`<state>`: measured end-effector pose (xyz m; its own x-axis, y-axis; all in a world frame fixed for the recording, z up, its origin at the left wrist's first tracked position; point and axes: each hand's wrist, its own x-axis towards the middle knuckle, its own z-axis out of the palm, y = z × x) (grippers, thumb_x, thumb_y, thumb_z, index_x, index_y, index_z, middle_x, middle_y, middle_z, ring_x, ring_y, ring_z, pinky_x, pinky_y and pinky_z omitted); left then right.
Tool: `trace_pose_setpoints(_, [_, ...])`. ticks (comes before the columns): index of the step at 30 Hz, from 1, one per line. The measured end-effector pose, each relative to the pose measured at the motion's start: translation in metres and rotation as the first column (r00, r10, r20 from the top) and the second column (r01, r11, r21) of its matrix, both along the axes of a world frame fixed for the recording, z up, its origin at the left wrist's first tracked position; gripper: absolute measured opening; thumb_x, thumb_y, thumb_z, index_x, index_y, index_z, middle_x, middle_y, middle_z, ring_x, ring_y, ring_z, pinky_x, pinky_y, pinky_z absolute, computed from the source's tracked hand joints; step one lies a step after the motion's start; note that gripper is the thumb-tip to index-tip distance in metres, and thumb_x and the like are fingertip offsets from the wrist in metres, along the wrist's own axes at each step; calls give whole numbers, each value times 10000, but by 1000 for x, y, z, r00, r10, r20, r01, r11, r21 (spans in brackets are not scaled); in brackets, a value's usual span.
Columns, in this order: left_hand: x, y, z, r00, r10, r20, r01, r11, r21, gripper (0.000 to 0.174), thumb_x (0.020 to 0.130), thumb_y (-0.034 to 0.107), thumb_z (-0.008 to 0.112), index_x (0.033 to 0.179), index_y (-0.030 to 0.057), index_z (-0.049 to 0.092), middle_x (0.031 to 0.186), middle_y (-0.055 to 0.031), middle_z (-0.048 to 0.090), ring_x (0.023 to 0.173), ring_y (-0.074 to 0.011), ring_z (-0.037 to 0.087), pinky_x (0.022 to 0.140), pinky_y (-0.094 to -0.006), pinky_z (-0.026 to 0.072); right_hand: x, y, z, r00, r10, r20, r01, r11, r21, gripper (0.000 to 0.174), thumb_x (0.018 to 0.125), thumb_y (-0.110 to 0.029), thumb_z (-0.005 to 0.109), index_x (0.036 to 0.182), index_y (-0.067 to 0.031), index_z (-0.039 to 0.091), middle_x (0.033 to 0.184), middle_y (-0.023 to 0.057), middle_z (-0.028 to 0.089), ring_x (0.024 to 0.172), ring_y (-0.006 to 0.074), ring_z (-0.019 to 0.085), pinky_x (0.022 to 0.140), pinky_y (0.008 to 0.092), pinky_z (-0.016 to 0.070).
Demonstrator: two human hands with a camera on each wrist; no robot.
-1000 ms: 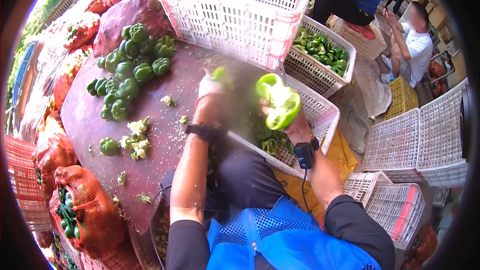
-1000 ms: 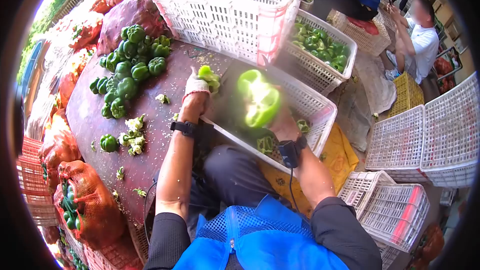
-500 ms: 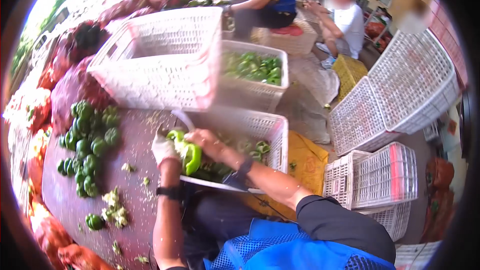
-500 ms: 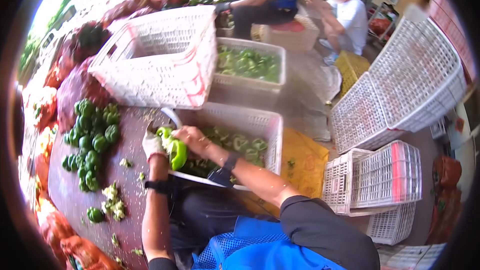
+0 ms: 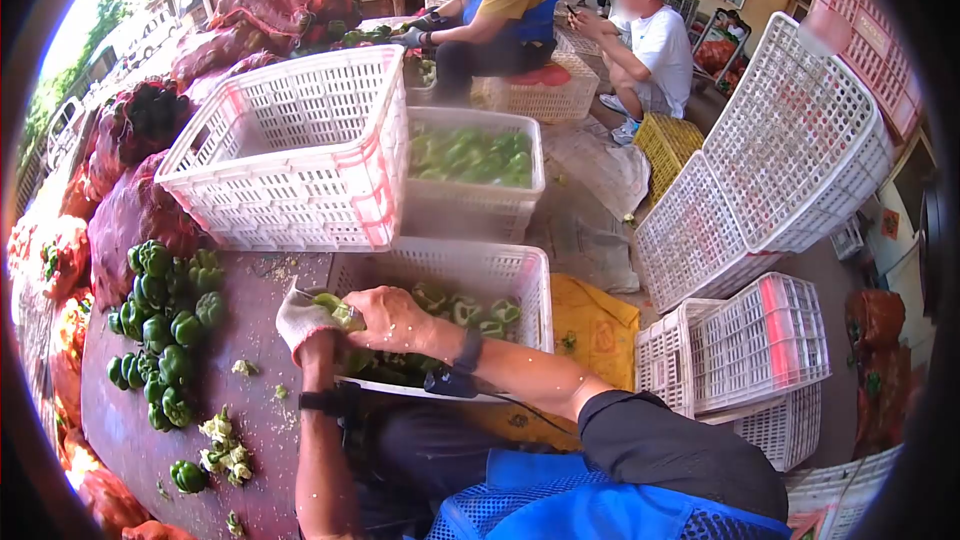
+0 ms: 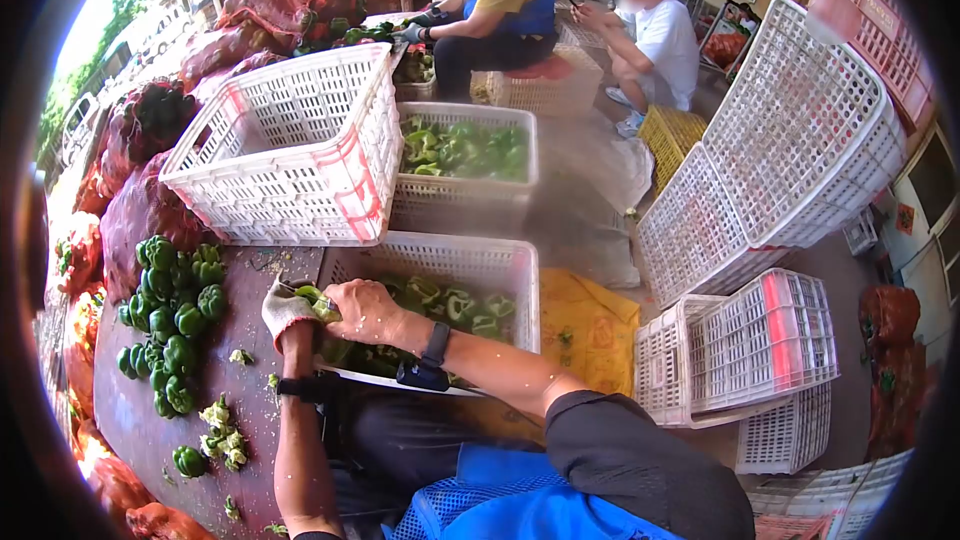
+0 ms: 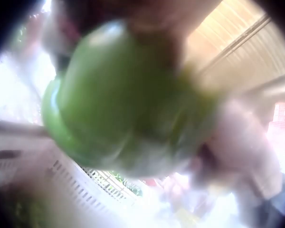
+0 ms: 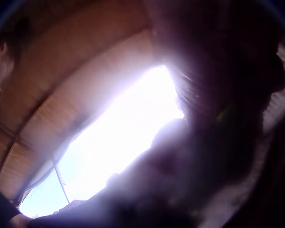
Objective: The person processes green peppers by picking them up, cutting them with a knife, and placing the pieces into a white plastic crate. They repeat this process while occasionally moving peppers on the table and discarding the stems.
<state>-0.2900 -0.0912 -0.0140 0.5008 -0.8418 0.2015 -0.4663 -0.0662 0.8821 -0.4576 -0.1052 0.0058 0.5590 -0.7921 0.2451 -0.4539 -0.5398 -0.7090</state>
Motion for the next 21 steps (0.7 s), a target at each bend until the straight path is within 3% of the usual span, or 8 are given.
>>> trace_pose_setpoints(1, [1, 2, 5, 1000, -1, 1, 1, 1000, 1, 149, 802, 44, 650, 936, -9, 689, 796, -114, 713, 710, -233, 689, 648, -358, 549, -2, -2, -4, 1000, -1, 1, 1, 1000, 1, 490, 693, -352, 735, 1041, -9, 695, 868, 230, 706, 861, 407, 695, 808, 469, 550])
trace_pose_setpoints(3, [5, 4, 16, 878, -207, 431, 118, 967, 224, 207, 801, 83, 690, 992, 4, 678, 870, -175, 725, 787, -332, 716, 683, -396, 565, -6, -4, -10, 987, 18, 158, -29, 997, 70, 414, 697, -319, 712, 951, 7, 690, 814, 242, 694, 818, 415, 691, 771, 463, 548])
trace_pose_setpoints(5, [30, -3, -7, 818, -348, 458, 282, 936, 209, 267, 802, 139, 722, 1031, 17, 661, 920, -214, 717, 859, -391, 707, 721, -424, 571, -13, -8, -4, 983, 53, 174, -72, 992, 108, 388, 710, -247, 734, 989, 18, 692, 825, 233, 693, 771, 367, 699, 732, 409, 545])
trace_pose_setpoints(7, [33, 0, -2, 860, -460, 222, 388, 871, 302, 282, 812, 65, 703, 1088, 28, 662, 944, -135, 732, 856, -240, 705, 762, -372, 570, -18, -10, 4, 981, 128, 146, -160, 959, 234, 378, 716, -252, 734, 967, 27, 691, 815, 239, 691, 780, 345, 708, 737, 405, 541])
trace_pose_setpoints(11, [34, -16, -37, 893, -373, 251, 272, 893, 359, 252, 845, 56, 679, 1092, 27, 643, 920, -128, 724, 790, -214, 690, 705, -376, 573, -13, -11, -8, 991, 95, 90, -107, 985, 134, 381, 749, -262, 721, 991, 31, 698, 838, 243, 700, 813, 355, 715, 761, 417, 546])
trace_pose_setpoints(15, [0, -8, -5, 982, -181, -55, 189, 941, 281, 207, 858, 87, 693, 1049, 30, 635, 871, -93, 715, 736, -189, 667, 638, -368, 557, -4, -12, -17, 992, -45, 116, 41, 998, 41, 371, 803, -240, 692, 1056, 31, 690, 914, 264, 703, 890, 399, 706, 817, 433, 555])
trace_pose_setpoints(17, [-7, -7, -5, 985, -166, 47, 151, 960, 235, 169, 854, 77, 688, 1010, 28, 647, 848, -94, 706, 704, -191, 660, 609, -369, 548, 1, -12, -19, 990, -66, 121, 63, 998, 29, 352, 810, -219, 696, 1066, 23, 691, 922, 262, 702, 905, 408, 699, 828, 437, 557])
trace_pose_setpoints(21, [-15, -21, -29, 957, -57, -283, 65, 998, 20, 91, 862, 20, 647, 950, -1, 661, 798, -80, 692, 641, -176, 636, 572, -345, 536, 11, -14, -32, 950, -246, 193, 252, 968, -4, 305, 801, -220, 729, 1003, 7, 706, 903, 261, 700, 871, 417, 695, 804, 465, 560])
